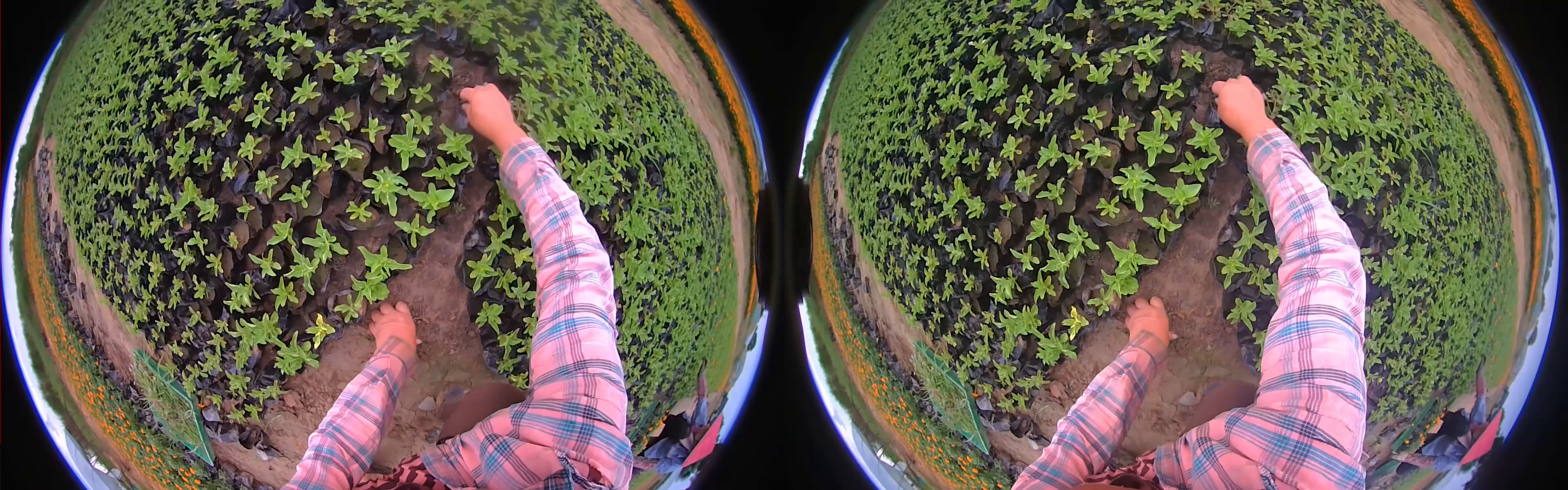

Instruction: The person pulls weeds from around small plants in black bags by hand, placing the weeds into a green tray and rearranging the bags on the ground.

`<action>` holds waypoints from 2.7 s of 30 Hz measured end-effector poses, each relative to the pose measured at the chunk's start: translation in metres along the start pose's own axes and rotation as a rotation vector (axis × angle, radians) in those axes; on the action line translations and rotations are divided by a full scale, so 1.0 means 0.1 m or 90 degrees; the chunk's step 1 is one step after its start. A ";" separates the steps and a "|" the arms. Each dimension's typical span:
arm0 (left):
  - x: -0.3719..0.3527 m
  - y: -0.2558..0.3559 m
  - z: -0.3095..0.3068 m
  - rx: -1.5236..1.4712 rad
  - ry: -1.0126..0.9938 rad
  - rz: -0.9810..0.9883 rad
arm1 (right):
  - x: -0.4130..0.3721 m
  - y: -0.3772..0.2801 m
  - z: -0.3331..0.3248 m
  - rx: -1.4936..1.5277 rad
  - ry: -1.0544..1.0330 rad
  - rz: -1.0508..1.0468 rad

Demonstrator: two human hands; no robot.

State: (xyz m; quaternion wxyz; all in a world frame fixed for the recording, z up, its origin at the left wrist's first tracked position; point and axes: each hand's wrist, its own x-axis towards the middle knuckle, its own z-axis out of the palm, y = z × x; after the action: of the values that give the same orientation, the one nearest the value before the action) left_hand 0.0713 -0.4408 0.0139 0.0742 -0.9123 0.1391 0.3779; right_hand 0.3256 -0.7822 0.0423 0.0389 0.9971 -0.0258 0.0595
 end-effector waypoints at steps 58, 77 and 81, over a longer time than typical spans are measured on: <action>-0.09 -0.12 0.00 -0.047 0.053 0.065 | -1.11 0.44 -0.11 0.202 -0.092 0.322; -1.10 -1.63 0.61 -0.345 -0.019 0.347 | -1.06 0.32 0.10 0.112 -0.102 0.302; -1.67 -2.50 0.97 -0.401 -0.088 0.251 | -1.09 0.36 0.09 0.045 -0.055 0.257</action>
State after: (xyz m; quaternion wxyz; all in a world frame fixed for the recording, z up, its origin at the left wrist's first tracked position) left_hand -0.0291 -0.1463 0.0723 -0.2750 -0.8185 0.1833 0.4699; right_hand 0.2160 -0.8139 0.0226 -0.0101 0.9741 -0.2245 0.0241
